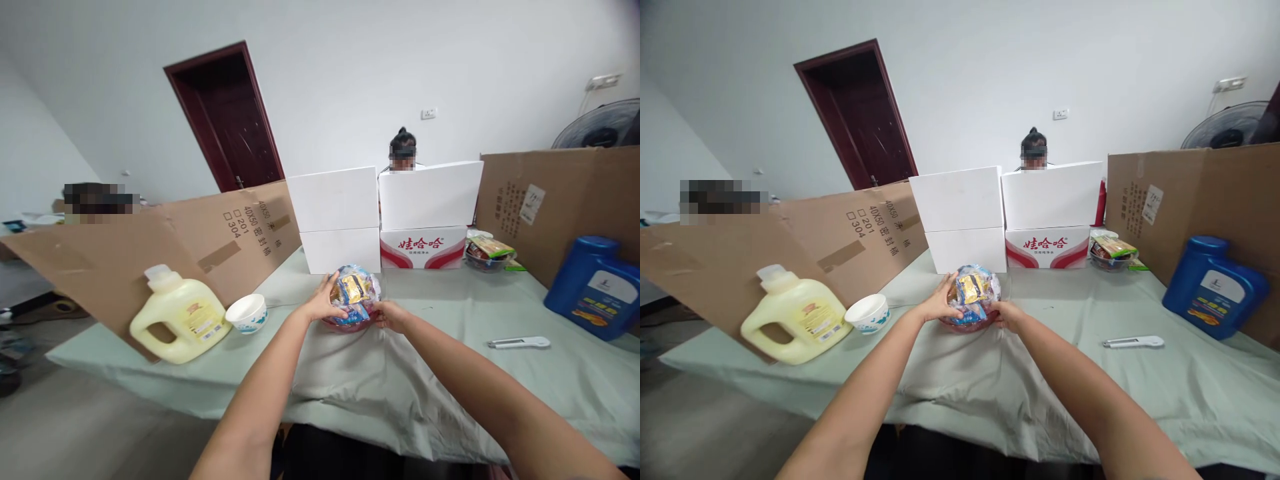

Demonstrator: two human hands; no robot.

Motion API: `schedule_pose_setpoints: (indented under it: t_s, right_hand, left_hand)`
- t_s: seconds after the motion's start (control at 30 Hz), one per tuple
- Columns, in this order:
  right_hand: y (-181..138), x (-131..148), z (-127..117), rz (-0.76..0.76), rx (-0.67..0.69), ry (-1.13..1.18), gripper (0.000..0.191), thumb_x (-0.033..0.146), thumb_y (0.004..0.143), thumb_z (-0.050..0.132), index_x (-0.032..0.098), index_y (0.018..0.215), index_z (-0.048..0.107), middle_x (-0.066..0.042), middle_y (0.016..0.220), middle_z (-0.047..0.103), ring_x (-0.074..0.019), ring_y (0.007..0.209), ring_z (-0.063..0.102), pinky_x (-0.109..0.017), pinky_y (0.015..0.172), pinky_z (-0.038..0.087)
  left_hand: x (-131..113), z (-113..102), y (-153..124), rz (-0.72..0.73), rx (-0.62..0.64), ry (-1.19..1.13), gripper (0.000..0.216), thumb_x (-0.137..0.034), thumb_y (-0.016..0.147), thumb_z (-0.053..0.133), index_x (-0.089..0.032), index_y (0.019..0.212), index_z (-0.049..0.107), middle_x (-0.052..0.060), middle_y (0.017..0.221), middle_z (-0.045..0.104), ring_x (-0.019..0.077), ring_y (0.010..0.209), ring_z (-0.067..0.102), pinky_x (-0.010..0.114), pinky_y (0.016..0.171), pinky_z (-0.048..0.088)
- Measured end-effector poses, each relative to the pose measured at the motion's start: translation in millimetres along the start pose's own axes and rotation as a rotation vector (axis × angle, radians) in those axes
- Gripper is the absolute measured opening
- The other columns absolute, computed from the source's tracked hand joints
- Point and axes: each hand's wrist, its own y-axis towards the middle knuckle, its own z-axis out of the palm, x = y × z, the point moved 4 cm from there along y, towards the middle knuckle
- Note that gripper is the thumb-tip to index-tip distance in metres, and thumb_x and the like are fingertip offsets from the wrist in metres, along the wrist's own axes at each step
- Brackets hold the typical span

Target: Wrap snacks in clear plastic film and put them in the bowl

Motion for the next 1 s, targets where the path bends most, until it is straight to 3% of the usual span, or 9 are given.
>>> schedule_pose_setpoints:
  t_s: [0.13, 0.3, 0.4, 0.53, 0.63, 0.77, 0.87, 1.0]
  right_hand:
    - [-14, 6, 4, -0.061, 0.021, 0.002, 0.018, 0.027, 0.078, 0.063, 0.016, 0.092, 0.059, -0.002, 0.079, 0.062, -0.0118, 0.069, 0.06, -0.023, 0.063, 0.048]
    - [-24, 25, 22, -0.174, 0.018, -0.101, 0.041, 0.036, 0.079, 0.058, 0.022, 0.115, 0.044, -0.002, 0.093, 0.064, -0.0151, 0.076, 0.064, -0.03, 0.067, 0.053]
    - [-21, 53, 43, -0.254, -0.032, -0.253, 0.059, 0.038, 0.076, 0.066, 0.023, 0.123, 0.034, -0.004, 0.098, 0.064, -0.017, 0.078, 0.064, -0.032, 0.067, 0.053]
    - [-16, 103, 75, -0.391, -0.082, -0.575, 0.077, 0.034, 0.064, 0.078, 0.019, 0.126, 0.036, -0.007, 0.102, 0.062, -0.0204, 0.089, 0.062, -0.031, 0.075, 0.051]
    - [-15, 133, 96, -0.48, -0.097, -0.853, 0.082, 0.031, 0.058, 0.082, 0.019, 0.127, 0.04, -0.008, 0.106, 0.061, -0.0254, 0.098, 0.059, -0.036, 0.084, 0.047]
    - [-16, 145, 108, -0.568, -0.154, -1.166, 0.086, 0.027, 0.055, 0.081, 0.02, 0.131, 0.041, -0.015, 0.122, 0.055, -0.0356, 0.116, 0.05, -0.045, 0.097, 0.038]
    - [-15, 138, 101, -0.606, -0.195, -1.326, 0.086, 0.024, 0.057, 0.08, 0.02, 0.134, 0.042, -0.02, 0.13, 0.049, -0.0402, 0.123, 0.043, -0.05, 0.101, 0.031]
    - [-14, 128, 78, -0.631, -0.25, -1.408, 0.087, 0.026, 0.062, 0.077, 0.021, 0.14, 0.039, -0.02, 0.131, 0.048, -0.0386, 0.121, 0.043, -0.048, 0.1, 0.033]
  left_hand:
    - [2, 8, -6, 0.02, -0.07, -0.022, 0.111, -0.045, 0.046, 0.09, -0.026, 0.143, 0.04, 0.013, 0.15, 0.035, 0.0377, 0.139, 0.033, 0.047, 0.114, 0.029]
    - [21, -2, -43, -0.028, -0.275, -0.056, 0.09, -0.04, 0.059, 0.084, -0.023, 0.138, 0.045, 0.011, 0.14, 0.044, 0.0317, 0.134, 0.04, 0.043, 0.114, 0.031]
    - [38, -15, -66, -0.1, -0.398, -0.068, 0.08, -0.037, 0.066, 0.08, -0.023, 0.136, 0.045, 0.01, 0.135, 0.046, 0.0299, 0.131, 0.043, 0.042, 0.112, 0.034]
    - [61, -25, -93, -0.197, -0.5, -0.051, 0.078, -0.035, 0.067, 0.079, -0.024, 0.136, 0.045, 0.011, 0.134, 0.045, 0.0313, 0.132, 0.041, 0.045, 0.112, 0.034]
    - [71, -20, -105, -0.25, -0.476, 0.001, 0.083, -0.035, 0.064, 0.08, -0.027, 0.139, 0.044, 0.01, 0.136, 0.043, 0.0301, 0.133, 0.04, 0.042, 0.112, 0.034]
    - [76, -2, -105, -0.308, -0.315, 0.067, 0.076, -0.041, 0.07, 0.076, -0.027, 0.139, 0.046, 0.011, 0.139, 0.043, 0.0306, 0.129, 0.046, 0.041, 0.108, 0.037]
    - [74, 6, -97, -0.303, -0.261, 0.077, 0.072, -0.045, 0.073, 0.072, -0.026, 0.138, 0.048, 0.011, 0.139, 0.048, 0.0322, 0.129, 0.046, 0.043, 0.107, 0.036]
    - [72, 9, -87, -0.291, -0.197, 0.086, 0.074, -0.047, 0.072, 0.072, -0.023, 0.138, 0.047, 0.013, 0.142, 0.049, 0.033, 0.132, 0.044, 0.044, 0.108, 0.033]
